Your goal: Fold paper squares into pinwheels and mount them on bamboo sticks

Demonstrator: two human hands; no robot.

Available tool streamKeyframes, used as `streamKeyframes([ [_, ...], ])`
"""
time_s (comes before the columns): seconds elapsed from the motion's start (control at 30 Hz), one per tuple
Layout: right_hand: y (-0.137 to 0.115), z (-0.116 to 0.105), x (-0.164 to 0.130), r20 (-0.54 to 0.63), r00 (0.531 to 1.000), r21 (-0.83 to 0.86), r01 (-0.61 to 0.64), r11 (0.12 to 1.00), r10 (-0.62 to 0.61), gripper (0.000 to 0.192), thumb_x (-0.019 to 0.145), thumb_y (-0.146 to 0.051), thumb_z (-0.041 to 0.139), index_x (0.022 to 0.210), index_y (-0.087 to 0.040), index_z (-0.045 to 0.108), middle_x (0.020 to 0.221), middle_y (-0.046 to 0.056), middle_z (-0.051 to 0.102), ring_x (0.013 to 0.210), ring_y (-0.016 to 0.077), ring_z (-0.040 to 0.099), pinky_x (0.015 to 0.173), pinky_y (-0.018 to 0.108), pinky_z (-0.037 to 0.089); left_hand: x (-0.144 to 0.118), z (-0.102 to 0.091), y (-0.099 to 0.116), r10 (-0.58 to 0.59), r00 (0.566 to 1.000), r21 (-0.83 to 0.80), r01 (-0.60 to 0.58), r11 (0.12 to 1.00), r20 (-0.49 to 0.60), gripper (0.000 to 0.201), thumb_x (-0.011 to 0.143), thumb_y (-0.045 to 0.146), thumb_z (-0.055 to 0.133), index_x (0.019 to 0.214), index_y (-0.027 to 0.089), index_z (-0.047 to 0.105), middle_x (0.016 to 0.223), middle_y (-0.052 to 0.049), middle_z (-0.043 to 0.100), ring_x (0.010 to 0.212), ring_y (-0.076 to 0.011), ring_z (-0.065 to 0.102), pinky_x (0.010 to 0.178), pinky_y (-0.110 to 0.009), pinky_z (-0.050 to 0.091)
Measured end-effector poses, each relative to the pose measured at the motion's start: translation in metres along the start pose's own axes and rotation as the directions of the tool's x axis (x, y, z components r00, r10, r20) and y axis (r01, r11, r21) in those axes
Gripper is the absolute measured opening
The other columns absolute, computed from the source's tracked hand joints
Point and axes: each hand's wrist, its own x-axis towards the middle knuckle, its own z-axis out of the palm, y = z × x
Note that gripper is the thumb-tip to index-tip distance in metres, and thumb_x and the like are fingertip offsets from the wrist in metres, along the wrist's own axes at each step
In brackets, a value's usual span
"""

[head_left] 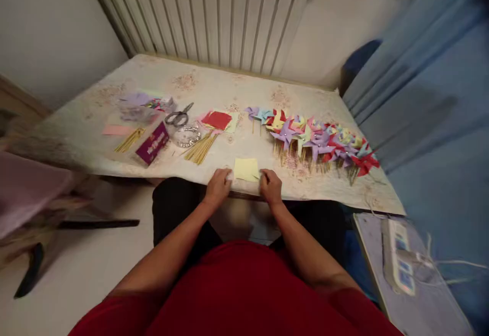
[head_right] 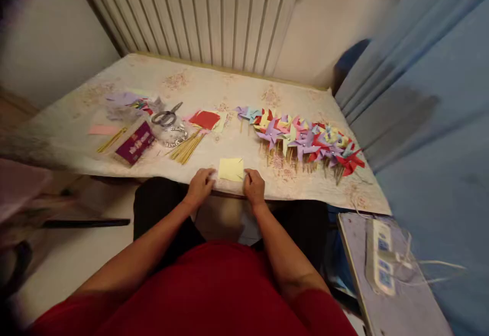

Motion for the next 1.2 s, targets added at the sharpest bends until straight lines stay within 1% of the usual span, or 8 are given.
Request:
streamKeyframes([
  [0.2,0.001,-0.002,0.003,0.079,0.997,0.008,0.024,1.000,-0.024,0.033,0.089,-0.012,0.041,0.102,-0.018,0.071,0.092,0.008,0.068,0.090,0.0200,0.064,0.084,0.033,0.053,0.007,0.009,0.007,0.066,0.998,0.028,-0.066,0.997,0.018,0.034,0.083,0.011,0.056,0.115,0.016,0.065,0.112,-0.011,0.058,0.102,-0.0215,0.059,0.095,-0.039,0.052],
  [0.47,-0.003,-0.004,0.003,0.062,0.998,0.063,-0.009,0.998,0.005,0.037,0.082,-0.010,0.039,0.098,-0.019,0.072,0.100,0.010,0.066,0.100,0.0206,0.063,0.095,0.036,0.052,-0.003,0.004,0.025,0.305,0.948,0.354,-0.318,0.879,0.094,0.040,0.097,0.025,0.046,0.133,0.013,0.058,0.141,-0.016,0.056,0.139,-0.0309,0.042,0.111,-0.048,0.039],
  [0.57,-0.001,-0.006,0.009,0.032,0.987,0.141,-0.159,0.977,0.156,0.031,0.082,-0.017,0.042,0.092,-0.018,0.071,0.095,0.009,0.069,0.096,0.0213,0.064,0.094,0.038,0.052,-0.007,0.012,0.031,0.333,0.915,0.411,-0.401,0.819,0.229,0.044,0.098,0.028,0.044,0.138,0.011,0.054,0.148,-0.017,0.051,0.145,-0.0298,0.037,0.116,-0.047,0.034],
  [0.73,-0.007,-0.007,0.034,-0.008,0.861,0.363,-0.472,0.804,0.509,0.032,0.080,-0.024,0.043,0.095,-0.015,0.070,0.085,0.008,0.072,0.078,0.0209,0.067,0.079,0.038,0.057,-0.011,0.022,0.032,0.212,0.911,0.497,-0.375,0.782,0.354,0.052,0.098,0.032,0.047,0.143,0.007,0.049,0.154,-0.018,0.045,0.145,-0.0308,0.038,0.118,-0.046,0.031],
  [0.8,-0.018,-0.003,0.049,0.019,0.897,0.378,-0.414,0.828,0.441,0.032,0.082,-0.023,0.042,0.097,-0.015,0.070,0.090,0.008,0.074,0.084,0.0209,0.069,0.085,0.038,0.056,-0.013,0.022,0.031,0.196,0.910,0.512,-0.373,0.774,0.366,0.055,0.098,0.033,0.047,0.145,0.006,0.046,0.156,-0.018,0.041,0.146,-0.0307,0.036,0.119,-0.046,0.030],
  [0.9,-0.039,0.009,0.071,0.112,0.978,0.292,-0.201,0.935,0.175,0.035,0.089,-0.022,0.040,0.106,-0.018,0.070,0.109,0.009,0.074,0.103,0.0206,0.067,0.098,0.039,0.052,-0.015,0.022,0.030,0.192,0.908,0.523,-0.376,0.765,0.371,0.056,0.098,0.033,0.046,0.147,0.007,0.044,0.158,-0.018,0.039,0.148,-0.0300,0.033,0.120,-0.047,0.028],
  [1.0,-0.051,0.029,0.088,0.247,0.965,0.150,0.054,0.987,-0.091,0.042,0.096,-0.021,0.036,0.127,-0.014,0.063,0.133,0.012,0.064,0.128,0.0204,0.056,0.115,0.039,0.040,-0.015,0.022,0.028,0.195,0.903,0.527,-0.387,0.757,0.382,0.057,0.098,0.034,0.045,0.149,0.007,0.042,0.158,-0.018,0.038,0.148,-0.0298,0.032,0.121,-0.047,0.027],
  [1.2,-0.031,0.061,0.090,0.493,0.870,-0.321,0.157,0.934,0.024,0.047,0.100,-0.026,0.042,0.143,-0.009,0.049,0.155,0.019,0.041,0.148,0.0298,0.031,0.121,0.051,0.024,-0.016,0.024,0.023,0.210,0.901,0.536,-0.400,0.744,0.380,0.060,0.098,0.035,0.044,0.150,0.007,0.040,0.158,-0.017,0.038,0.149,-0.0293,0.031,0.121,-0.045,0.027],
])
